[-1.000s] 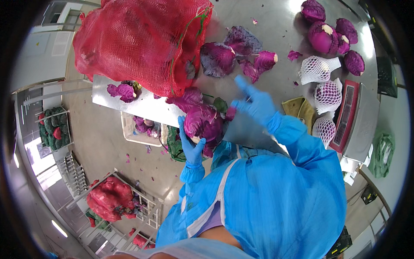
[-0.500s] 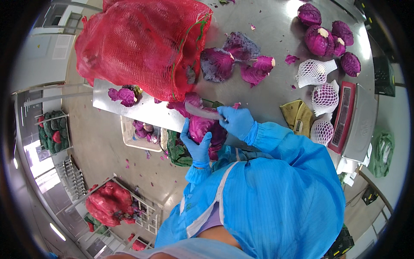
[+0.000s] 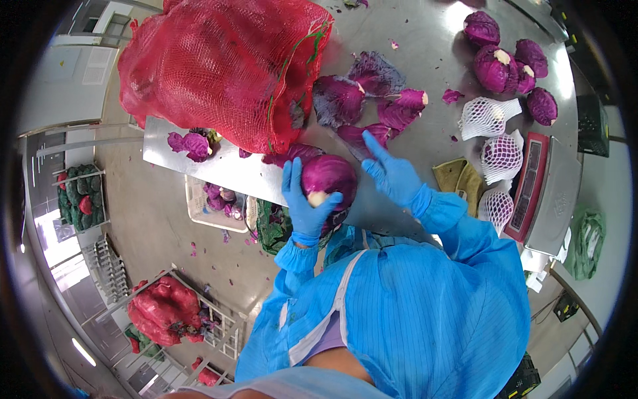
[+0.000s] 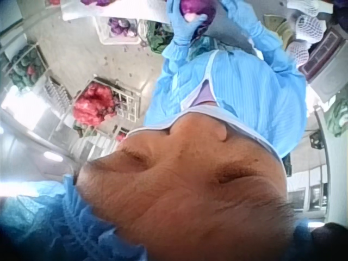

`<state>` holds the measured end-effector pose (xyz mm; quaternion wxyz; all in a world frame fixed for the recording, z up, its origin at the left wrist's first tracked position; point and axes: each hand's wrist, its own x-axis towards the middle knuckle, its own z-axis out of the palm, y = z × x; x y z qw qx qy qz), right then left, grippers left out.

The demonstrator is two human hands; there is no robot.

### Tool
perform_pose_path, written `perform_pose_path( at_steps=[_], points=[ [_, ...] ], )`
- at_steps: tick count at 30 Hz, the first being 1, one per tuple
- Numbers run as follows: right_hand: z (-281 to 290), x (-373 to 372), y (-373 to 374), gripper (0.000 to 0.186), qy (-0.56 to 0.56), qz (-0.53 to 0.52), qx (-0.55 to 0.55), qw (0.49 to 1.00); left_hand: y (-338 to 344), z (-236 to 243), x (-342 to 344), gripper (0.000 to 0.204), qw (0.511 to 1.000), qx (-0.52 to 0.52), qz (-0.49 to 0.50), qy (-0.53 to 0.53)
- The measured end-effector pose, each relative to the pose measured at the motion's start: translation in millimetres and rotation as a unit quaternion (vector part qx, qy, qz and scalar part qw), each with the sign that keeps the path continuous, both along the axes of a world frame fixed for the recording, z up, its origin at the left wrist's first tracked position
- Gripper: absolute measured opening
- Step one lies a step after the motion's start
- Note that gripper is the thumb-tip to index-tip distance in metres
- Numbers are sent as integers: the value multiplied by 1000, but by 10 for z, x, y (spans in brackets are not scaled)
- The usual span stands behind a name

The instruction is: The person removes the outer leaves from red cabbages by hand and using a knife, placing the discarded leaves on a metal table.

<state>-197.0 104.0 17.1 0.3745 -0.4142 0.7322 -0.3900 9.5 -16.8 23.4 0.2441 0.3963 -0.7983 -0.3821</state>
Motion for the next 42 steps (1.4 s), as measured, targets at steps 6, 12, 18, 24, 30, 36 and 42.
perform_pose_path(
  at_steps=[6,12,18,24,30,36,42],
  points=[
    [273,203,106,73,28,90,5,996,104,-76,-257,119,999,0,-38,36],
    [281,164,34,78,123,138,29,982,64,-103,-273,108,995,72,-41,51],
    [235,187,-84,75,124,152,50,979,43,-194,-233,117,992,105,-26,59],
    [241,169,-182,68,166,128,24,978,106,-168,-291,118,996,78,11,46],
    [198,183,-262,70,127,99,-1,987,112,-173,-326,117,993,105,35,41],
    [500,-84,-340,70,247,254,141,924,146,-178,-314,118,1000,8,-2,21],
    [186,-86,-321,54,69,52,-104,991,128,-126,-293,116,998,43,-16,42]
  ],
)
